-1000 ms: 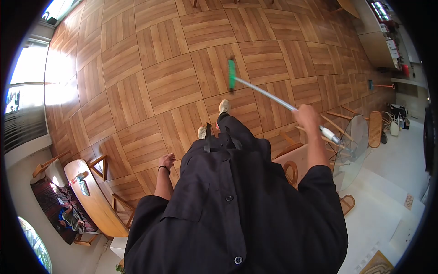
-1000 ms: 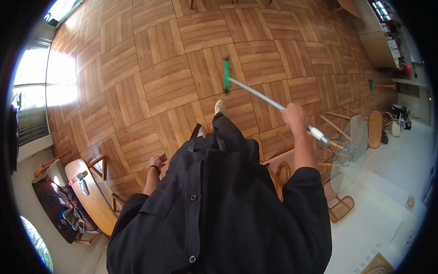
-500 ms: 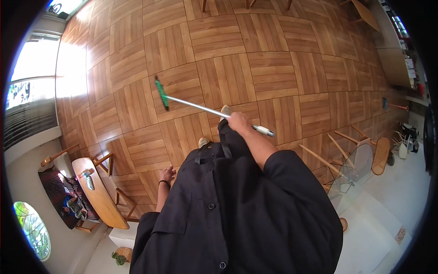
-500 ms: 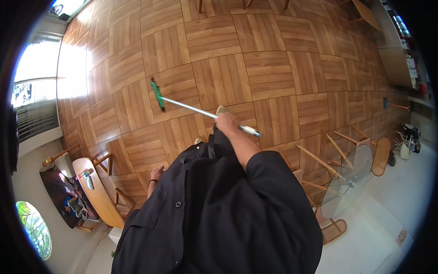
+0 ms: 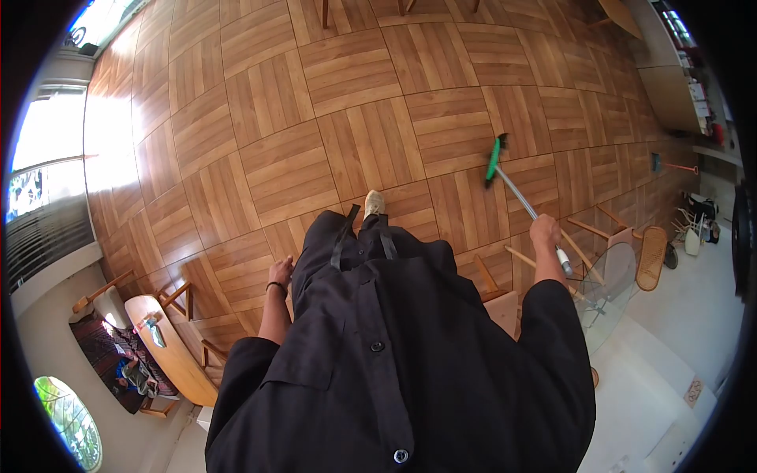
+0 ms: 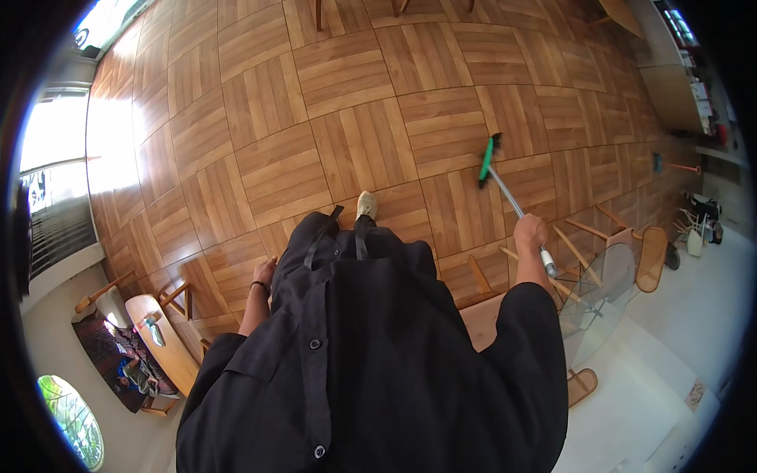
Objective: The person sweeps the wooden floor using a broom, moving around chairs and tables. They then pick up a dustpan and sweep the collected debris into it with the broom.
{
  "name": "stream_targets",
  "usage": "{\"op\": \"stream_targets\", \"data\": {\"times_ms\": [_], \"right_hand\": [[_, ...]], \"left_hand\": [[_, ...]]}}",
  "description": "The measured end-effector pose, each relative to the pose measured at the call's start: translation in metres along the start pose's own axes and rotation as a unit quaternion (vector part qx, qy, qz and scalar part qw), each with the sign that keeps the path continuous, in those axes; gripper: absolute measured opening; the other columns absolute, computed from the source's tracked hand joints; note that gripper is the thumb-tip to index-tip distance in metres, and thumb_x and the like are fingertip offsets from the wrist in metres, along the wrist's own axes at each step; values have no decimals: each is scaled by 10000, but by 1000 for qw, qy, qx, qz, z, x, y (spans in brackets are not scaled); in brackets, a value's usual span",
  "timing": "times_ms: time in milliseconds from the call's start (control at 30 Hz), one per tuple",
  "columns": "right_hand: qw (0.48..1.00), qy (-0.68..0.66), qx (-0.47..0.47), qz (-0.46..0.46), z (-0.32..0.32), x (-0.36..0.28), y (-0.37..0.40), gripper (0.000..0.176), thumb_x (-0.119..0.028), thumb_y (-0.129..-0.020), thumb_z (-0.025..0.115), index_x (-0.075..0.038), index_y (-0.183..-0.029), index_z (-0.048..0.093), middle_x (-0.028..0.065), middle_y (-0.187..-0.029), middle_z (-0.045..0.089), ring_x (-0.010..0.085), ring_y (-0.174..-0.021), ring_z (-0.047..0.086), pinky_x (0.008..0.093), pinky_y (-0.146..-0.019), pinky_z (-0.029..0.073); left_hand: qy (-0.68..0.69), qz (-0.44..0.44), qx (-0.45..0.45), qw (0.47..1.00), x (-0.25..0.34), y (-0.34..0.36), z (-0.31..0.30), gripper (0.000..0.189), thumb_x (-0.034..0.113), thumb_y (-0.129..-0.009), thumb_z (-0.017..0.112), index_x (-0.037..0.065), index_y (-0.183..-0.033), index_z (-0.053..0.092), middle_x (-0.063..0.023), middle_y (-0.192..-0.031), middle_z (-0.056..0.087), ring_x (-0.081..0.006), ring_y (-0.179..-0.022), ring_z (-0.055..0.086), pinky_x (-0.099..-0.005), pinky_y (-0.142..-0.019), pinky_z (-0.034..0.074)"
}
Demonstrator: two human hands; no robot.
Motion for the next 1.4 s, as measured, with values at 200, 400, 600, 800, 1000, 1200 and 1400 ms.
{"op": "stream_targets", "data": {"times_ms": [200, 400, 600, 800, 1000, 1200, 1400], "right_hand": [[999, 9, 33, -37, -67, -21, 4, 262, -242, -829, 527, -26, -865, 670, 195, -865, 640, 351, -846, 618, 418, -687, 503], [987, -61, -43, -141, -154, -156, 54, 340, -335, -813, 551, -15, -885, 641, 216, -877, 621, 373, -864, 590, 458, -731, 468], [932, -116, -97, -330, -156, -380, 85, 319, -324, -826, 517, -39, -865, 657, 197, -850, 628, 360, -819, 603, 460, -712, 467], [910, -103, -112, -385, -168, -558, 108, 361, -348, -841, 502, -27, -910, 649, 202, -920, 627, 358, -897, 599, 445, -745, 479], [944, -111, -189, -248, -152, -520, 63, 367, -364, -824, 500, -56, -966, 640, 177, -1007, 613, 333, -962, 578, 430, -801, 458], [980, -79, -176, -57, -143, -356, 2, 400, -359, -826, 480, -48, -1031, 622, 185, -1088, 579, 321, -1052, 536, 404, -867, 432], [999, 20, -11, 26, -141, -313, -37, 283, -261, -848, 487, -59, -930, 668, 143, -889, 653, 293, -851, 635, 375, -659, 519]], "left_hand": [[101, 4, 2, 995, 44, -18, -11, 313, 376, -833, 549, 63, -849, 537, -53, -828, 628, -170, -784, 607, -329, -648, 426], [11, -1, -18, 1000, 45, -58, -28, 282, 368, -848, 532, 90, -800, 551, -29, -733, 590, -167, -702, 583, -334, -595, 426], [-142, 82, -49, 985, 92, -96, -80, 286, 366, -857, 507, 91, -795, 552, -28, -733, 596, -174, -720, 598, -336, -592, 430], [204, -14, 37, 978, 164, -102, -158, 275, 368, -841, 530, 101, -776, 514, -50, -784, 624, -172, -733, 611, -318, -598, 413], [181, -30, 73, 980, 197, -116, -219, 266, 365, -835, 544, 106, -785, 515, -42, -766, 609, -161, -720, 596, -309, -574, 398], [131, -103, 26, 986, 190, -145, -216, 255, 360, -860, 508, 109, -839, 551, -33, -772, 615, -176, -728, 601, -361, -628, 404], [110, -83, -19, 990, 230, -168, -196, 252, 354, -855, 513, 106, -848, 555, -38, -780, 624, -169, -726, 603, -344, -635, 408]]}}
Point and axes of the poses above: each hand's wrist, its own y-axis away from the middle knuckle, its own z-axis out of the palm, x = y × z, the point moved 2 cm from there along -y, towards the middle knuckle
